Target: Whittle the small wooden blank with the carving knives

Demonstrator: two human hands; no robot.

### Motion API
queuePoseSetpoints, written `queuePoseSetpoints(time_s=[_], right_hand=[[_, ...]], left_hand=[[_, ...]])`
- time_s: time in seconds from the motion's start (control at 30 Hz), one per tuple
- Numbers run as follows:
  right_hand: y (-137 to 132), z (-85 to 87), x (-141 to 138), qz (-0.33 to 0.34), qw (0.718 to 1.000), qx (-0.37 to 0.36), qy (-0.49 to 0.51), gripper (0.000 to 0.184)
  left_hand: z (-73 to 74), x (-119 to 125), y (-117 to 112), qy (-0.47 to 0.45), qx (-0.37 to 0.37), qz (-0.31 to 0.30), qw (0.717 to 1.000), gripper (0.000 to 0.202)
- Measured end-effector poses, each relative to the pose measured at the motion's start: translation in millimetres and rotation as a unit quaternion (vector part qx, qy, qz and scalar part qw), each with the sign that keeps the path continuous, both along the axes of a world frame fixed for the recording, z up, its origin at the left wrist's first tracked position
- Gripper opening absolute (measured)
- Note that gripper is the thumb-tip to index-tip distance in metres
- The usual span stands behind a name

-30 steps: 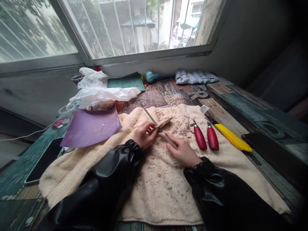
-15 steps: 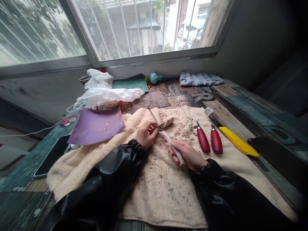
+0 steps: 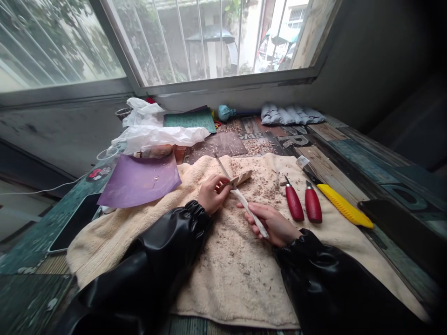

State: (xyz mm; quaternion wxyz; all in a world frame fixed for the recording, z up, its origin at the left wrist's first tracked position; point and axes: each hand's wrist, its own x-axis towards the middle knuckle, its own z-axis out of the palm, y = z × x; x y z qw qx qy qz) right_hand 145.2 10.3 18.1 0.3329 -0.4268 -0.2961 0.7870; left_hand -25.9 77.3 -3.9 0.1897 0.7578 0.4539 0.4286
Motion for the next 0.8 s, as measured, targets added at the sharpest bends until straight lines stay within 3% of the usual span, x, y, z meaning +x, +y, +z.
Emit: queuePoseSetpoints(time_s=[0.23,0.37,0.43,0.53,0.6,0.67,0.8], right_hand=[[-0.3,2.2,-2.2,-0.007,1.0,0.009,-0.016,0.032],[0.6,0.2,1.6,-0.004,0.992,0.063,-0.109,0.035],[1.3,-0.7,7.8,-0.012,0.966,0.146,-0.214,0.036],[1.6,2.4,19.8,-0.032,0.874,0.292,-0.387,0.035],[0.9,8.6,26.9,-0.025,0.821,0.348,-0.453,0.032],[-0.7,16.5,32.1,0.0,0.799,0.368,-0.474,0.031],[-4.8,28.6,36.2,0.105,0.791,0.375,-0.471,0.033]], left_hand=[[-0.2,-1.1,1.5,0.003,-0.01,-0.005,1.0,0.013],[-0.2,-0.6,1.1,-0.003,-0.008,-0.007,1.0,0.013],[-0.4,-0.5,1.2,-0.006,-0.005,-0.007,1.0,0.013],[-0.8,-0.6,1.6,-0.006,-0.005,-0.009,1.0,0.013],[-1.0,-0.7,1.8,-0.003,-0.006,-0.009,1.0,0.013],[-1.0,-0.7,1.8,-0.002,-0.007,-0.008,1.0,0.013],[-0.5,-0.5,1.5,-0.004,-0.009,-0.008,1.0,0.013]])
